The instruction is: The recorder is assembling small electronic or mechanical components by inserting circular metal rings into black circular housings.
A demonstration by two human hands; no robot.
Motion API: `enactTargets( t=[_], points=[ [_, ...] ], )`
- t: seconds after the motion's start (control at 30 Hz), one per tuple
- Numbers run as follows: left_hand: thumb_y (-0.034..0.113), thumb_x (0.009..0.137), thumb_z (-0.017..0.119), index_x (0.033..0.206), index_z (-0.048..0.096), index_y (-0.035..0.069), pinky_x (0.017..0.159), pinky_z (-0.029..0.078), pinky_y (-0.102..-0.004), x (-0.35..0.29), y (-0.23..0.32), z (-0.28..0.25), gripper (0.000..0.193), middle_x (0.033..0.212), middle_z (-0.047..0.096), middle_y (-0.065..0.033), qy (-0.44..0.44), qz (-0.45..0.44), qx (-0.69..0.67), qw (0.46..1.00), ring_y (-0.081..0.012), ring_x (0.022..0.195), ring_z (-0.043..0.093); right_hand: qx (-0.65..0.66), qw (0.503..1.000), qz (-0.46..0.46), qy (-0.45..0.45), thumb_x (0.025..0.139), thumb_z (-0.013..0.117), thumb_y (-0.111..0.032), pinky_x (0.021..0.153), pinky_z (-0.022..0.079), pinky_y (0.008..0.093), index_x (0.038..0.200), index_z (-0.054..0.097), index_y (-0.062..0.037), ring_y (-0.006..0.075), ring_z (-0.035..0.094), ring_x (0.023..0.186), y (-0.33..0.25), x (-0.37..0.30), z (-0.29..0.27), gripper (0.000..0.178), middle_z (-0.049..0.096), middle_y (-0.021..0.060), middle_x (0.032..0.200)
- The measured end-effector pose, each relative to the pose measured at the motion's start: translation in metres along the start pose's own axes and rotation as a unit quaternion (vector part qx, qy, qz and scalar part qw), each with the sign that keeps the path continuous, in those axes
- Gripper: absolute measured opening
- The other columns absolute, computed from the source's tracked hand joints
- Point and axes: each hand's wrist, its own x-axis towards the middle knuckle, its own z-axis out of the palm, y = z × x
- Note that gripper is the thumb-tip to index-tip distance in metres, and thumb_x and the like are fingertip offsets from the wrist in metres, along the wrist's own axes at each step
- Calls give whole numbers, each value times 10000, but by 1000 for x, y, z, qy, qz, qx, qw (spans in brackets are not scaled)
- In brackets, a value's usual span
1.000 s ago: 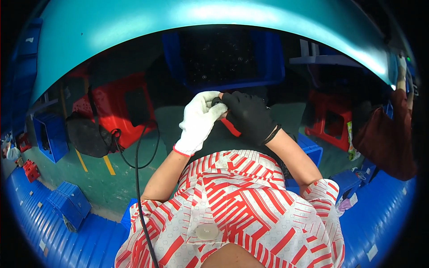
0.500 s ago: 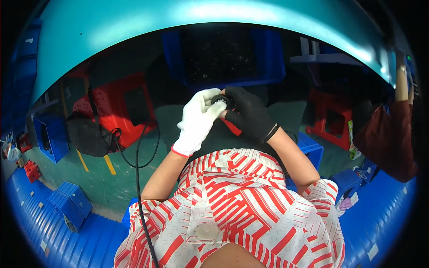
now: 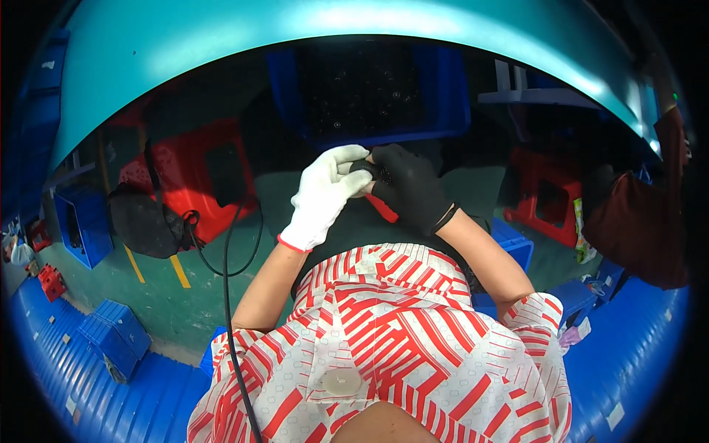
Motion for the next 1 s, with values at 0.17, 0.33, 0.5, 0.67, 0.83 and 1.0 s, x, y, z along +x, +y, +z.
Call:
enactTargets(
  t=[0.17,0.33,0.5,0.67,0.83,1.0],
  points=[
    [26,852,604,1218,487,-66,792,551,-279,4,-11,-1,395,1047,617,-164,5,41,-154,987,-191,901,646,184,979,87,27,772,714,-142,807,507,346,1121,583,-48,313,631,938,4,-2,6,384,631,170,1050],
    [71,867,592,1226,493,-43,780,560,-283,3,10,-11,390,1026,620,-152,-36,13,-37,999,-187,898,646,106,993,-1,-51,775,712,-107,852,490,317,1251,508,-29,258,610,1020,7,-4,-4,523,596,165,1148],
    [133,872,589,1227,499,-47,755,554,-266,5,-2,-3,408,1001,598,-109,-25,6,-138,990,-147,883,625,32,999,14,39,742,742,-190,769,501,359,1159,553,-54,300,617,900,0,-2,0,478,597,155,1017],
    [88,882,573,1238,496,-39,749,538,-226,-1,-3,6,385,980,593,-75,-3,27,-157,987,-107,809,616,6,996,-30,86,719,758,-196,717,502,349,1096,576,-69,291,610,855,-2,0,7,437,583,132,1015],
    [60,889,558,1224,514,-33,746,542,-228,-4,0,6,351,958,600,-77,11,10,-133,991,-98,782,622,5,997,-56,61,717,757,-185,692,504,340,1042,598,-75,281,610,840,2,3,6,378,589,126,1004],
    [56,884,568,1207,536,-26,733,541,-221,-3,-1,7,334,940,605,-79,16,11,-112,994,-103,767,627,-65,994,-72,54,717,762,-191,673,507,339,1012,604,-69,275,613,825,5,-2,7,357,601,121,956]
  ],
)
